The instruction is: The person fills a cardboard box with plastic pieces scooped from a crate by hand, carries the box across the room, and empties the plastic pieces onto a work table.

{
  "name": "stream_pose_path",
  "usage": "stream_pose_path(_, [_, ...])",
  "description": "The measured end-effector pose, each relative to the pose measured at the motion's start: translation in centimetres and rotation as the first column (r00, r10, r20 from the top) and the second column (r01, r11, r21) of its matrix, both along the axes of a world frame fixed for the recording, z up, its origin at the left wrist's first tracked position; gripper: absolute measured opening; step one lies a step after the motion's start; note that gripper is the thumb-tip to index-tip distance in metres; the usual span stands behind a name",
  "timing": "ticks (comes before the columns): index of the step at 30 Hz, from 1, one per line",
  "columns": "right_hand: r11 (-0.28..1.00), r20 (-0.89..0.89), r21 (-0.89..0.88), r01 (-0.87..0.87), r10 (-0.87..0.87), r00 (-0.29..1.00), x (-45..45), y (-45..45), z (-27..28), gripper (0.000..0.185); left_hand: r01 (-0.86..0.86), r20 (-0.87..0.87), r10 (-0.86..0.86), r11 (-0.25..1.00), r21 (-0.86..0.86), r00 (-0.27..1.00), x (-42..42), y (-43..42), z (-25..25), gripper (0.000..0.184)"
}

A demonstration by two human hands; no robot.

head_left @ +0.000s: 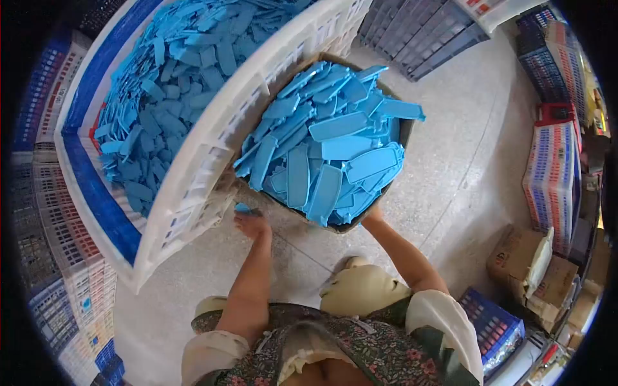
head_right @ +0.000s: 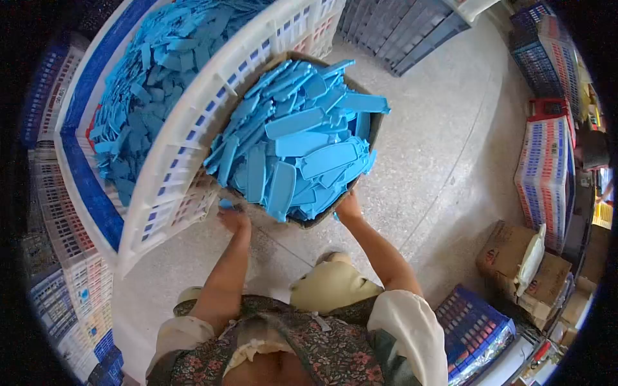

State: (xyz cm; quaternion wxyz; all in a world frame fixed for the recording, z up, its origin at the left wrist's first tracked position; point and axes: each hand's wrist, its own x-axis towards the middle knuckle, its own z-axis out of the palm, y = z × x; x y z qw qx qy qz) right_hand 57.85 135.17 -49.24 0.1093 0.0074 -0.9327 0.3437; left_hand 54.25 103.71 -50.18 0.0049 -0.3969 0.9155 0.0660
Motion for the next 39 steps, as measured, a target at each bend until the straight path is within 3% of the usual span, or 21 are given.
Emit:
stream_pose_path(1, [0.988,0.035,0.158,-0.001,-0.005,0.999,0.7,0.6,-1.1,0.027,0.029,-0.057,-0.025,0.998,0.062,0.998,0.1,0.1,-1.2,0.059])
stream_pose_path(3, [0.988,0.153,0.154,-0.027,0.003,0.988,0.8,1.7,-3.1,0.02,0.07,-0.093,-0.059,0.99,0.119,0.994,0.5,-0.4,-2.6,0.054])
stream_pose_path(4, [0.925,0.247,0.35,-0.146,0.059,0.967,1.8,3.1,-8.4,0.016,0.092,-0.099,-0.072,0.971,0.219,0.992,0.5,-1.3,-2.9,0.051])
stream_pose_path(5, [0.813,0.351,0.514,-0.275,0.093,0.932,1.0,2.5,-6.4,0.013,0.114,-0.104,-0.085,0.942,0.317,0.991,0.8,-1.8,-2.7,0.051])
stream_pose_path(7, [0.891,0.443,0.374,-0.257,0.072,0.894,1.0,3.9,-0.4,0.011,0.167,-0.005,-0.175,0.928,0.334,0.984,0.9,-2.2,-1.1,0.048])
stream_pose_path(9, [0.922,0.528,0.155,-0.356,0.227,0.818,0.5,4.7,2.3,0.015,0.213,0.074,-0.254,0.91,0.355,0.964,0.8,-2.0,-1.3,0.045])
stream_pose_path(10, [0.797,0.285,0.315,-0.515,0.438,0.853,1.8,5.8,-0.3,0.017,0.45,-0.101,-0.445,0.814,0.367,0.89,1.8,-2.0,-3.2,0.039])
stream_pose_path(11, [0.802,0.284,0.318,-0.507,0.429,0.857,2.8,5.9,-1.2,0.017,0.662,-0.274,-0.603,0.671,0.334,0.749,2.8,-2.0,-4.6,0.035])
stream_pose_path(12, [0.771,0.307,0.358,-0.526,0.435,0.846,3.4,5.9,-1.9,0.017,0.6,-0.206,-0.604,0.578,0.553,0.77,3.8,-0.7,-5.1,0.038])
stream_pose_path(14, [0.762,0.423,0.404,-0.507,0.335,0.842,3.7,5.1,-1.1,0.018,0.998,-0.399,-0.915,0.059,-0.009,0.051,4.3,2.8,-4.4,0.042])
stream_pose_path(17, [0.851,0.694,0.311,-0.422,0.1,0.713,2.8,5.6,0.9,0.014,0.997,-0.393,-0.918,0.036,0.073,0.062,4.6,3.5,-4.3,0.04])
stream_pose_path(19, [0.862,0.645,0.325,-0.389,0.099,0.758,3.4,7.6,-0.4,0.017,0.99,-0.386,-0.918,0.043,0.137,0.093,5.0,3.8,-4.4,0.038])
stream_pose_path(21, [0.92,0.751,0.157,-0.359,0.125,0.649,2.3,10.0,-0.6,0.024,0.979,-0.371,-0.919,0.061,0.197,0.132,5.4,3.9,-4.5,0.035])
stream_pose_path(23, [0.997,0.583,0.064,-0.051,0.004,0.812,0.8,12.0,-1.6,0.028,0.964,-0.35,-0.921,0.084,0.252,0.171,5.7,4.0,-4.6,0.033])
stream_pose_path(25, [0.935,0.479,0.07,0.349,-0.338,0.81,-1.5,12.2,-1.0,0.027,0.948,-0.325,-0.922,0.109,0.3,0.209,6.0,4.1,-4.6,0.031])
stream_pose_path(27, [0.895,0.214,0.106,0.434,-0.447,0.869,-3.8,12.2,-1.2,0.028,0.928,-0.299,-0.922,0.136,0.347,0.246,6.3,4.2,-4.6,0.029])
stream_pose_path(29, [0.796,0.325,0.282,0.536,-0.605,0.727,-5.8,10.8,-1.7,0.028,0.906,-0.272,-0.921,0.157,0.394,0.278,6.4,4.4,-4.6,0.026])
stream_pose_path(30, [0.75,0.169,0.292,0.594,-0.651,0.74,-6.3,9.3,-2.6,0.022,0.895,-0.259,-0.922,0.165,0.414,0.29,6.4,4.6,-4.5,0.025])
stream_pose_path(33, [0.735,0.209,0.278,0.619,-0.675,0.708,-8.0,5.9,-1.8,0.017,0.876,-0.228,-0.925,0.178,0.449,0.305,5.9,5.2,-2.7,0.023])
stream_pose_path(35, [0.686,0.252,0.249,0.683,-0.727,0.639,-8.4,5.1,-1.8,0.016,0.839,-0.16,-0.987,-0.058,0.54,0.034,5.2,6.2,2.5,0.018])
stream_pose_path(39, [0.657,0.363,0.159,0.737,-0.733,0.576,-7.7,5.8,-1.2,0.011,0.741,-0.324,-0.926,-0.079,0.667,0.194,5.2,7.2,3.3,0.013])
